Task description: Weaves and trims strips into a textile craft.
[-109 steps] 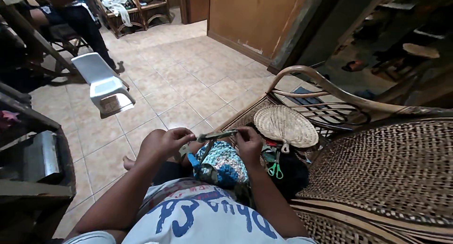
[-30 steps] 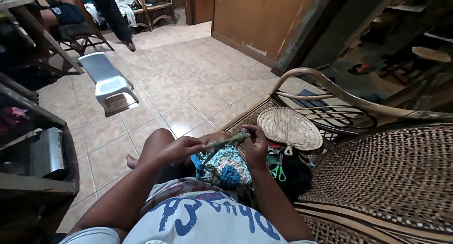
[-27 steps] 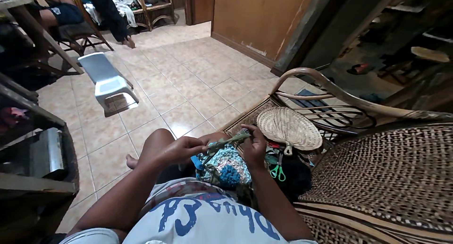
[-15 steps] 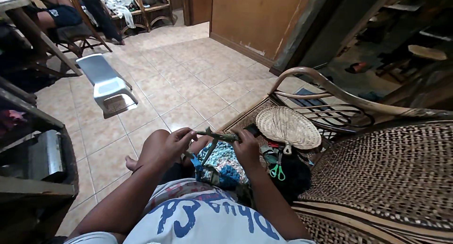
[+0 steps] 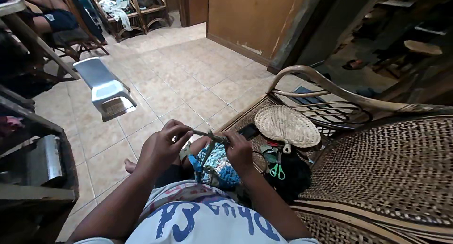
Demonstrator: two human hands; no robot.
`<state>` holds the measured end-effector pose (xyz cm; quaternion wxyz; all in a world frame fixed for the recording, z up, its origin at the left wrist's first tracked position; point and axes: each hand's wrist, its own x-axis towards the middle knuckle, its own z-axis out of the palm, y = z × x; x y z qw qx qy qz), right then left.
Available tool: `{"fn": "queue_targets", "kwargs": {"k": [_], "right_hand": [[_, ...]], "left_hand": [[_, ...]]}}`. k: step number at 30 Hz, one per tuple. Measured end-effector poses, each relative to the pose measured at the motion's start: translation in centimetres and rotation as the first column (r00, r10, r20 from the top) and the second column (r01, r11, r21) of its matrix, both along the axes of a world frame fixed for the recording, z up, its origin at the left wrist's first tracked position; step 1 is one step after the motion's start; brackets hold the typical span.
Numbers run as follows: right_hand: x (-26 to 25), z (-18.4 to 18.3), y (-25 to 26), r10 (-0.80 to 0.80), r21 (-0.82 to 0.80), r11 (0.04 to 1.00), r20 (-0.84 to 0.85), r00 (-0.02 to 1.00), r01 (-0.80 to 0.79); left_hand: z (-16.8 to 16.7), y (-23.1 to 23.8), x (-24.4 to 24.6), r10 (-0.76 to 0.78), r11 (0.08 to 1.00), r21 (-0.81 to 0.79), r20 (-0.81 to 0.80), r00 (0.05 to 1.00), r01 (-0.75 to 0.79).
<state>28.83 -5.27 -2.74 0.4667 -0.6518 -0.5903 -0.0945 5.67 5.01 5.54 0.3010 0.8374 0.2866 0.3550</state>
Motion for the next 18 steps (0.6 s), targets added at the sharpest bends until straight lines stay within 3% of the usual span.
{"fn": "queue_targets", "kwargs": {"k": [1, 2, 4, 5, 6, 8, 10, 11, 14, 16, 18], "right_hand": [[-0.4, 0.4, -0.1, 0.089, -0.001, 0.996, -0.164, 0.982, -0.091], [-0.8, 0.9, -0.3, 0.187, 0.009, 0.98, -0.397, 0.898, -0.2], [-1.7, 2.2, -0.3, 0.272, 0.066, 0.928, -0.792, 0.547, -0.366], [-1.9, 2.5, -0.2, 0.267, 0.078, 0.908, -0.864, 0.427, -0.411], [-2.1, 2.4, 0.0, 0.278, 0.065, 0.887, -0.865, 0.417, -0.456], [-2.3, 1.9, 0.3, 0.333, -0.047, 0.855, -0.713, 0.617, -0.516], [-2.8, 1.8, 0.2, 0.346, -0.155, 0.883, -0.426, 0.836, -0.444], [-3.0, 2.0, 0.0, 0.33, -0.169, 0.906, -0.29, 0.899, -0.387], [-3.4, 2.8, -0.2, 0.199, -0.152, 0.965, -0.095, 0.975, -0.212], [-2.9, 2.8, -0.1, 0.228, -0.142, 0.954, -0.229, 0.947, -0.264], [-2.5, 2.7, 0.0, 0.302, -0.085, 0.904, -0.565, 0.768, -0.419]], "left_hand": [[0.1, 0.0, 0.1, -0.012, 1.0, -0.008, 0.027, 1.0, 0.012], [0.3, 0.0, 0.3, -0.04, 0.998, -0.045, 0.067, 0.997, 0.043], [1.1, -0.1, 0.8, -0.089, 0.975, -0.185, 0.167, 0.982, 0.12], [1.6, -0.2, 1.0, -0.115, 0.954, -0.247, 0.221, 0.968, 0.169], [2.2, -0.3, 1.3, -0.146, 0.933, -0.282, 0.27, 0.952, 0.223], [3.4, -0.5, 1.8, -0.219, 0.898, -0.291, 0.355, 0.909, 0.33], [4.1, -0.8, 2.3, -0.271, 0.882, -0.245, 0.432, 0.86, 0.402], [4.3, -1.0, 2.5, -0.28, 0.878, -0.224, 0.476, 0.834, 0.423], [4.2, -1.4, 2.7, -0.228, 0.865, -0.234, 0.605, 0.763, 0.444], [3.9, -1.1, 2.6, -0.133, 0.838, -0.314, 0.674, 0.726, 0.445], [3.7, -0.8, 2.1, -0.062, 0.802, -0.389, 0.7, 0.711, 0.453]]}}
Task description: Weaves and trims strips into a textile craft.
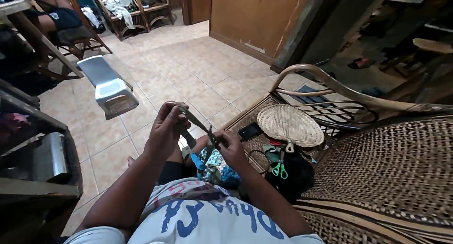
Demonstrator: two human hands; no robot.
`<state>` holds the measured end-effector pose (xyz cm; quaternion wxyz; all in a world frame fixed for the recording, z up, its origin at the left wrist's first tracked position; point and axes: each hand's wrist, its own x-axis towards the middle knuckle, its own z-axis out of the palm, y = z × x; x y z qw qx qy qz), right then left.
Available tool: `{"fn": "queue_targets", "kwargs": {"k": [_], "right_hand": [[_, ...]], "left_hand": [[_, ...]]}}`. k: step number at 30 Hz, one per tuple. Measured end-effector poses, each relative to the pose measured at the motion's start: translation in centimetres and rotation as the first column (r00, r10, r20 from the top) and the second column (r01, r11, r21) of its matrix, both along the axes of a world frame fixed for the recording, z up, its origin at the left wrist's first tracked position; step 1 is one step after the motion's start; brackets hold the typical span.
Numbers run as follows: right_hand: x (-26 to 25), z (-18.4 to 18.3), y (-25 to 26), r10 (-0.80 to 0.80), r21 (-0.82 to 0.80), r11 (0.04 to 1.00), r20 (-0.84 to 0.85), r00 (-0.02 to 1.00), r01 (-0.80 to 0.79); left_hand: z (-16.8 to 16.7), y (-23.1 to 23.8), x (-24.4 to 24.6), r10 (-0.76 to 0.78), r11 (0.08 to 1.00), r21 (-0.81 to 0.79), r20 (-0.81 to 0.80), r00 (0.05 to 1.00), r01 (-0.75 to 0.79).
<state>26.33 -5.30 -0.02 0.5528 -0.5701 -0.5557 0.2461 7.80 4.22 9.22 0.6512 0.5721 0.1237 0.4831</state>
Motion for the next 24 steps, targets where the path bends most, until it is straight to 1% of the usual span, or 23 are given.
{"fn": "queue_targets", "kwargs": {"k": [1, 2, 3, 4, 5, 6, 7, 8, 9, 10, 11, 12, 14, 16, 17, 18, 19, 20, 21, 22, 23, 24], "right_hand": [[0.0, 0.1, 0.0, 0.044, -0.032, 0.998, -0.201, 0.979, -0.051], [-0.2, 0.2, -0.1, 0.056, -0.051, 0.996, -0.359, 0.932, -0.08], [-0.4, 0.3, -0.2, 0.05, -0.057, 0.995, -0.452, 0.891, -0.085], [-0.5, 0.2, -0.1, 0.043, -0.052, 0.996, -0.489, 0.871, -0.078], [-0.7, -0.1, 0.0, 0.04, -0.031, 0.998, -0.479, 0.877, -0.063], [-0.8, -0.6, 0.2, 0.039, 0.003, 0.999, -0.427, 0.903, -0.042], [-0.9, -1.1, 0.4, 0.027, 0.042, 0.999, -0.325, 0.945, -0.014], [-1.0, -1.5, 0.6, -0.003, 0.087, 0.996, -0.184, 0.983, 0.02], [-1.0, -1.8, 0.8, -0.046, 0.141, 0.989, -0.039, 0.998, 0.051], [-1.0, -1.9, 1.0, -0.091, 0.182, 0.98, 0.076, 0.993, 0.076], [-1.1, -1.8, 1.1, -0.124, 0.203, 0.975, 0.142, 0.982, 0.094], [-1.2, -1.4, 1.1, -0.148, 0.214, 0.971, 0.173, 0.974, 0.11], [-1.4, -0.6, 1.1, -0.167, 0.233, 0.965, 0.174, 0.971, 0.124], [-1.5, 0.1, 1.2, -0.156, 0.244, 0.962, 0.106, 0.982, 0.126], [-1.4, 0.4, 1.1, -0.122, 0.236, 0.965, 0.024, 0.992, 0.113], [-1.3, 0.5, 1.0, -0.083, 0.216, 0.971, -0.077, 0.994, 0.098], [-1.2, 0.6, 0.8, -0.059, 0.187, 0.978, -0.167, 0.984, 0.091], [-1.0, 0.7, 0.6, -0.062, 0.177, 0.979, -0.22, 0.973, 0.103], [-0.9, 0.7, 0.6, -0.086, 0.182, 0.975, -0.237, 0.968, 0.131], [-0.8, 0.6, 0.5, -0.113, 0.197, 0.967, -0.227, 0.967, 0.159], [-0.7, 0.5, 0.5, -0.129, 0.215, 0.961, -0.207, 0.97, 0.174], [-0.6, 0.4, 0.6, -0.14, 0.236, 0.955, -0.184, 0.973, 0.182]], "left_hand": [[-0.1, 0.0, -0.3, -0.012, 1.0, -0.028, -0.001, 1.0, 0.012], [-0.1, 0.0, -0.5, -0.029, 0.999, -0.043, -0.006, 1.0, 0.029], [-0.1, -0.2, -0.7, -0.047, 0.998, -0.048, -0.011, 0.999, 0.047], [0.0, -0.5, -0.8, -0.073, 0.997, -0.041, -0.017, 0.997, 0.072], [0.3, -0.8, -0.8, -0.101, 0.995, -0.025, -0.021, 0.995, 0.1], [0.6, -1.1, -0.8, -0.133, 0.991, -0.005, -0.02, 0.991, 0.133], [0.9, -1.3, -0.8, -0.167, 0.986, 0.017, -0.015, 0.986, 0.167], [1.2, -1.6, -0.8, -0.198, 0.979, 0.04, -0.008, 0.98, 0.198], [1.4, -1.8, -0.7, -0.23, 0.971, 0.064, -0.004, 0.973, 0.23], [1.6, -2.0, -0.5, -0.261, 0.962, 0.085, -0.002, 0.965, 0.26], [1.7, -2.2, -0.4, -0.29, 0.952, 0.101, 0.003, 0.957, 0.288], [1.8, -2.3, -0.3, -0.317, 0.942, 0.115, 0.01, 0.948, 0.314], [1.9, -2.5, -0.1, -0.355, 0.928, 0.132, 0.028, 0.934, 0.349], [2.3, -2.6, -0.3, -0.335, 0.929, 0.162, -0.011, 0.942, 0.333], [2.6, -2.6, -0.6, -0.279, 0.932, 0.218, -0.077, 0.957, 0.289], [2.8, -2.5, -1.0, -0.165, 0.922, 0.322, -0.176, 0.971, 0.215], [3.0, -2.4, -1.4, 0.018, 0.872, 0.474, -0.285, 0.958, 0.124], [3.1, -2.2, -1.6, 0.221, 0.779, 0.625, -0.353, 0.909, 0.054], [2.9, -1.9, -1.8, 0.401, 0.68, 0.733, -0.406, 0.821, 0.03], [2.6, -1.6, -2.0, 0.525, 0.603, 0.793, -0.474, 0.707, 0.084], [2.3, -1.4, -2.2, 0.574, 0.586, 0.788, -0.568, 0.59, 0.189], [2.1, -1.2, -2.2, 0.566, 0.63, 0.722, -0.679, 0.469, 0.285]]}}
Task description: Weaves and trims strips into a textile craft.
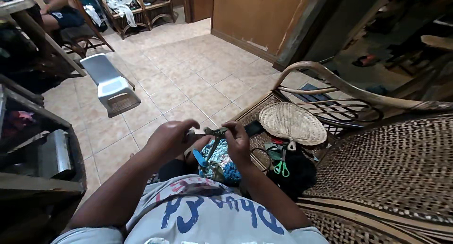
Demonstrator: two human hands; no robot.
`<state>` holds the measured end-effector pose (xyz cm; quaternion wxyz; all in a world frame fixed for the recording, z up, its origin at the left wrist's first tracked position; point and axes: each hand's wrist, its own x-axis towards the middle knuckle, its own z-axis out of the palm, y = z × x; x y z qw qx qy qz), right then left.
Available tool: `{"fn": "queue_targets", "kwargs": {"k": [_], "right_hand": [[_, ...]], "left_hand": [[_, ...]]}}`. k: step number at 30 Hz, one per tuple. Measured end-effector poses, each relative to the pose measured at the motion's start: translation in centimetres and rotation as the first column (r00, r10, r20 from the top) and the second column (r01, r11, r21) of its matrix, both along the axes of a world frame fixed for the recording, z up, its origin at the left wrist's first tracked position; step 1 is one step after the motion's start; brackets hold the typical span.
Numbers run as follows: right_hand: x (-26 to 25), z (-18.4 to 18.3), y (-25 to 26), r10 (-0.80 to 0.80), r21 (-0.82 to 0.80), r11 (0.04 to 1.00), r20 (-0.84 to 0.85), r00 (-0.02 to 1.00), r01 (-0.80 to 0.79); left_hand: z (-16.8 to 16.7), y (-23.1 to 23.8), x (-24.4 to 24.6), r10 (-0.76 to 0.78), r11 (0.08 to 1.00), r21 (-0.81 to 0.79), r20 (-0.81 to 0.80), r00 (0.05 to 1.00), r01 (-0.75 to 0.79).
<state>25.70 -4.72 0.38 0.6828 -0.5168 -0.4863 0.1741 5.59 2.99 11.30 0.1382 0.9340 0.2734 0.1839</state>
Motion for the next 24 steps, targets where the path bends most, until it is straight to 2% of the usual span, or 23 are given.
{"fn": "queue_targets", "kwargs": {"k": [2, 3, 4, 6, 8, 9, 10, 12, 13, 14, 15, 16, 17, 18, 19, 21, 24], "right_hand": [[0.0, -0.2, 0.2, -0.028, 0.042, 0.999, 0.054, 0.998, 0.026], [-0.1, -0.4, 0.3, -0.043, 0.066, 0.997, 0.081, 0.996, 0.037], [0.0, -0.7, 0.4, -0.061, 0.084, 0.995, 0.114, 0.992, 0.051], [0.3, -1.4, 0.7, -0.136, 0.098, 0.989, 0.256, 0.957, 0.114], [0.3, -1.7, 0.8, -0.225, 0.085, 0.974, 0.491, 0.841, 0.211], [0.1, -1.6, 0.7, -0.216, 0.063, 0.974, 0.558, 0.801, 0.218], [-0.3, -1.4, 0.6, -0.169, 0.029, 0.982, 0.569, 0.805, 0.186], [-0.8, -0.9, 0.4, -0.055, -0.023, 0.997, 0.465, 0.883, 0.074], [-1.1, -0.7, 0.4, 0.012, -0.048, 0.999, 0.363, 0.932, 0.006], [-1.3, -0.3, 0.3, 0.078, -0.084, 0.995, 0.247, 0.966, -0.059], [-1.5, 0.1, 0.1, 0.135, -0.121, 0.986, 0.138, 0.981, -0.118], [-1.7, 0.4, 0.0, 0.174, -0.129, 0.978, 0.064, 0.983, -0.165], [-1.7, 0.6, -0.1, 0.219, -0.125, 0.968, -0.007, 0.976, -0.218], [-1.5, 0.8, -0.2, 0.29, -0.114, 0.947, -0.101, 0.952, -0.3], [-1.2, 0.7, -0.2, 0.376, -0.082, 0.914, -0.204, 0.904, -0.398], [-0.6, 0.0, 0.2, 0.526, -0.003, 0.833, -0.306, 0.794, -0.553], [-0.5, 0.2, 0.1, 0.671, -0.078, 0.723, -0.16, 0.724, -0.687]], "left_hand": [[-0.3, 0.3, 0.4, 0.054, 0.991, -0.103, -0.256, 0.965, -0.083], [-0.8, 0.5, 0.4, 0.05, 0.992, -0.097, -0.269, 0.962, -0.079], [-1.3, 0.6, 0.4, 0.031, 0.997, -0.061, -0.203, 0.979, -0.044], [-2.4, 1.0, 0.3, -0.027, 0.992, 0.128, 0.039, 0.999, 0.022], [-2.9, 1.1, 0.6, -0.074, 0.948, 0.319, 0.22, 0.973, 0.0], [-3.0, 1.0, 0.8, -0.095, 0.928, 0.372, 0.267, 0.959, -0.012], [-3.1, 0.9, 1.0, -0.115, 0.92, 0.391, 0.303, 0.946, -0.013], [-3.3, 0.4, 1.2, -0.091, 0.955, 0.297, 0.358, 0.929, -0.021], [-3.3, 0.2, 1.1, -0.048, 0.987, 0.16, 0.373, 0.927, -0.013], [-3.2, -0.1, 1.0, -0.012, 0.997, -0.063, 0.404, 0.915, 0.041], [-3.2, -0.2, 1.1, 0.02, 0.949, -0.287, 0.47, 0.882, 0.132], [-3.2, -0.3, 1.3, 0.049, 0.861, -0.45, 0.536, 0.843, 0.236], [-3.2, -0.4, 1.4, 0.072, 0.784, -0.538, 0.575, 0.815, 0.309], [-3.1, -0.5, 1.5, 0.08, 0.751, -0.565, 0.591, 0.803, 0.341], [-3.0, -0.5, 1.5, 0.074, 0.757, -0.556, 0.596, 0.8, 0.344], [-2.5, -0.5, 1.5, 0.059, 0.81, -0.495, 0.604, 0.795, 0.316], [-1.8, -0.4, 1.7, 0.023, 0.862, -0.409, 0.623, 0.782, 0.3]]}}
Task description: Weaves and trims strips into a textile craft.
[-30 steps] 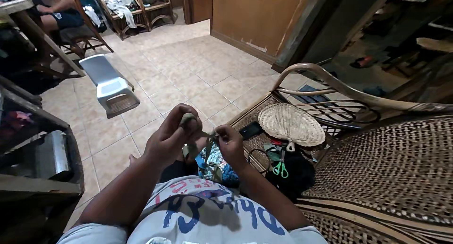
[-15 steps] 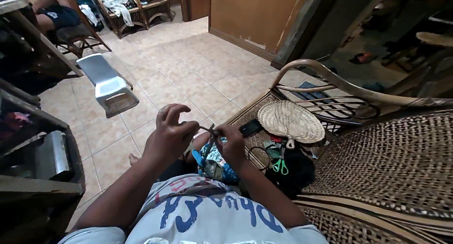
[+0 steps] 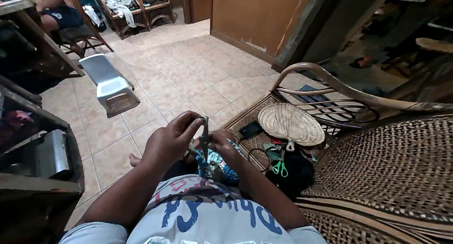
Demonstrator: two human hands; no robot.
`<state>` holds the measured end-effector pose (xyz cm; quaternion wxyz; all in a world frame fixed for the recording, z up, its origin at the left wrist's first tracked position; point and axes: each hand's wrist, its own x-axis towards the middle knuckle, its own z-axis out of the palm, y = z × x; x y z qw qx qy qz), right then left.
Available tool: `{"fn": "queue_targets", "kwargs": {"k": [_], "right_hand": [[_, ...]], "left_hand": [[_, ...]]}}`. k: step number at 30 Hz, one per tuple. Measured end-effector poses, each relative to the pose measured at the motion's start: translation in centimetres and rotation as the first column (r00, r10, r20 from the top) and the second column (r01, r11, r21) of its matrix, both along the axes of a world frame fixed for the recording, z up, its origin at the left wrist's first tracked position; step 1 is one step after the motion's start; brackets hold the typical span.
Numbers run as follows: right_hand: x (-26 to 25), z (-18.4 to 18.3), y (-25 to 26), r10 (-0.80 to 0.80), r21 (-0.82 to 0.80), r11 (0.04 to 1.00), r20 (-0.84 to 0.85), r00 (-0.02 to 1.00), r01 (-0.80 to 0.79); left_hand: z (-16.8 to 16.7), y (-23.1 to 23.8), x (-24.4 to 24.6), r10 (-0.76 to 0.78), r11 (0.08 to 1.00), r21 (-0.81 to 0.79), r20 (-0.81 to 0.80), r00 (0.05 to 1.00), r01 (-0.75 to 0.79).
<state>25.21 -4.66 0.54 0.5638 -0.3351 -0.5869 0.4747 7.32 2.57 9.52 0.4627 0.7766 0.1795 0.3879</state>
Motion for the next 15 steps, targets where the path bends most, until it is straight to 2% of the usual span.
{"fn": "queue_targets", "kwargs": {"k": [2, 5, 9, 13, 15], "right_hand": [[-0.7, -0.1, -0.5, 0.017, 0.016, 1.0, 0.138, 0.99, -0.019], [-1.7, -0.4, -1.0, -0.133, 0.03, 0.991, 0.173, 0.976, 0.13], [-1.4, 0.6, -0.3, -0.348, 0.097, 0.934, 0.04, 0.937, 0.342], [-0.7, 2.7, 0.3, -0.314, 0.209, 0.918, -0.133, 0.94, 0.336], [-0.7, 3.6, 0.3, -0.295, 0.108, 0.942, -0.189, 0.937, 0.318]], "left_hand": [[0.3, -0.1, -0.2, 0.055, 0.998, 0.01, -0.054, 0.997, -0.054], [0.2, 0.0, -0.5, 0.11, 0.994, 0.013, -0.123, 0.986, -0.109], [0.0, 0.0, -0.8, 0.113, 0.993, 0.059, -0.243, 0.963, -0.101], [0.0, -0.3, -0.5, 0.115, 0.987, 0.146, -0.292, 0.95, -0.075], [0.2, -0.4, -0.4, 0.119, 0.985, 0.153, -0.297, 0.947, -0.076]]}}
